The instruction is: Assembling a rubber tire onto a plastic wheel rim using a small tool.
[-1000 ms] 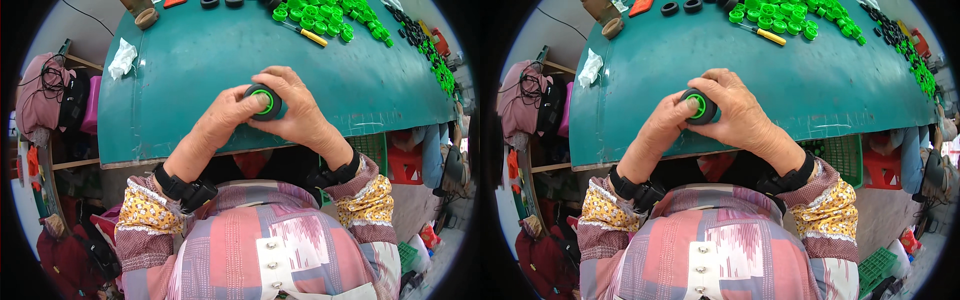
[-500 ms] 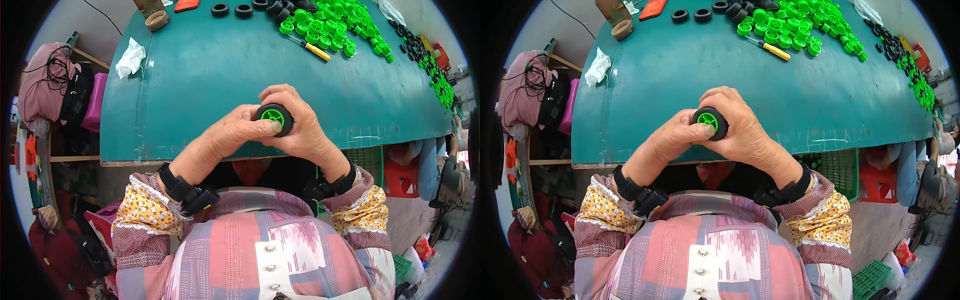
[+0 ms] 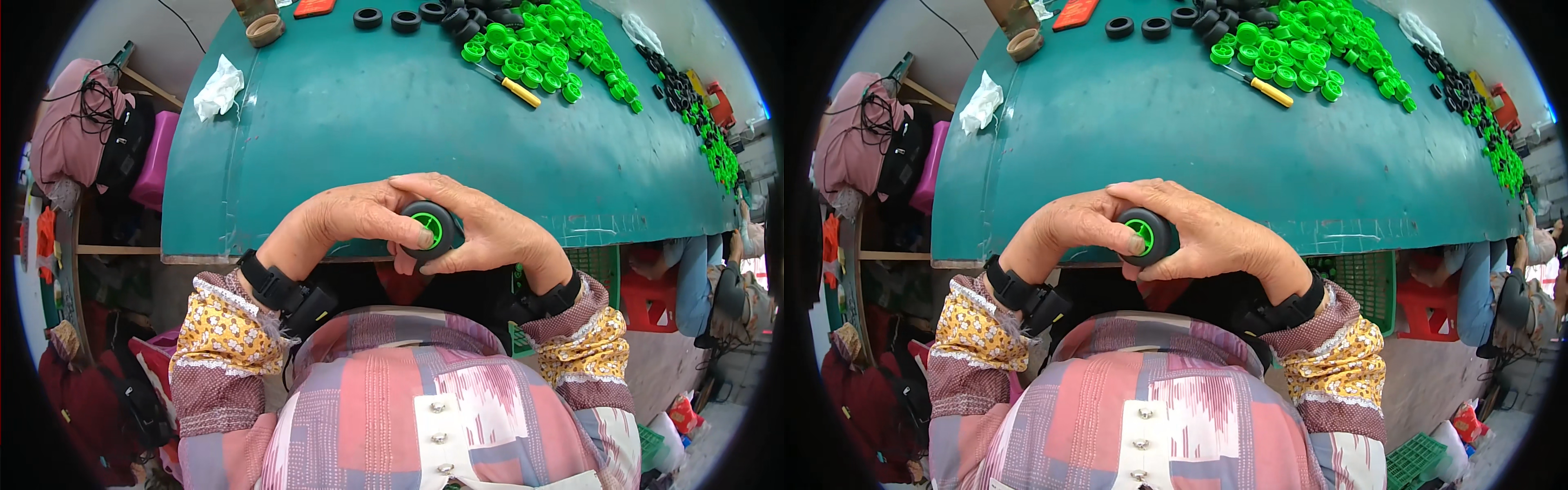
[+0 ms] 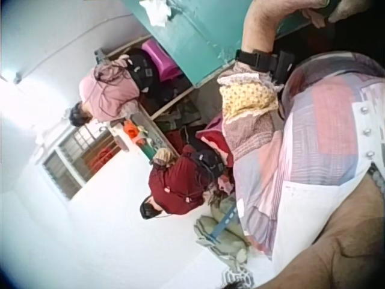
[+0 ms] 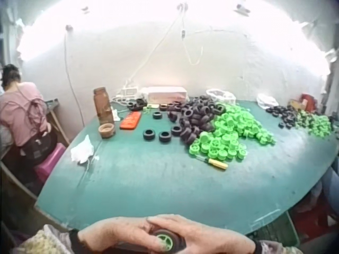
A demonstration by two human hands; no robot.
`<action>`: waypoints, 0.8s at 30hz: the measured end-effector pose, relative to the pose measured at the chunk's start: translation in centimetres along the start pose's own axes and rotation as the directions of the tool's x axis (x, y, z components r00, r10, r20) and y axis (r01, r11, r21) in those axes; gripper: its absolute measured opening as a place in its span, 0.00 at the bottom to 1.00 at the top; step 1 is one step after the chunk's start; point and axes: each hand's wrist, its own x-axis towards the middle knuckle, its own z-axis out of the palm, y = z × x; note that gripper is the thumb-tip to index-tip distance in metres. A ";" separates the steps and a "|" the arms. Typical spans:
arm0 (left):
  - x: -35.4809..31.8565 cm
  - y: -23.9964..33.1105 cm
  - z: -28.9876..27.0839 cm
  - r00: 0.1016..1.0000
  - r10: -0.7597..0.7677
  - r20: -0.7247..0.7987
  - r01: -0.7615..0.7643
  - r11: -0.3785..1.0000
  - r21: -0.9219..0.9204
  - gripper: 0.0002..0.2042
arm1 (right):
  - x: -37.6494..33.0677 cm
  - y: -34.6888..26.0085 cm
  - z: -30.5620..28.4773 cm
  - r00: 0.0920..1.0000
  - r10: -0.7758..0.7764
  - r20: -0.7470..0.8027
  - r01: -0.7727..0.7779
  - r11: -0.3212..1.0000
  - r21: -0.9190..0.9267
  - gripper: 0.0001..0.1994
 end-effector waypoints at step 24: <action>0.7 0.1 1.4 0.939 0.056 -0.339 -0.101 0.988 -0.119 0.19 | 0.5 2.2 1.0 0.841 0.091 -0.533 -0.175 0.978 -0.109 0.20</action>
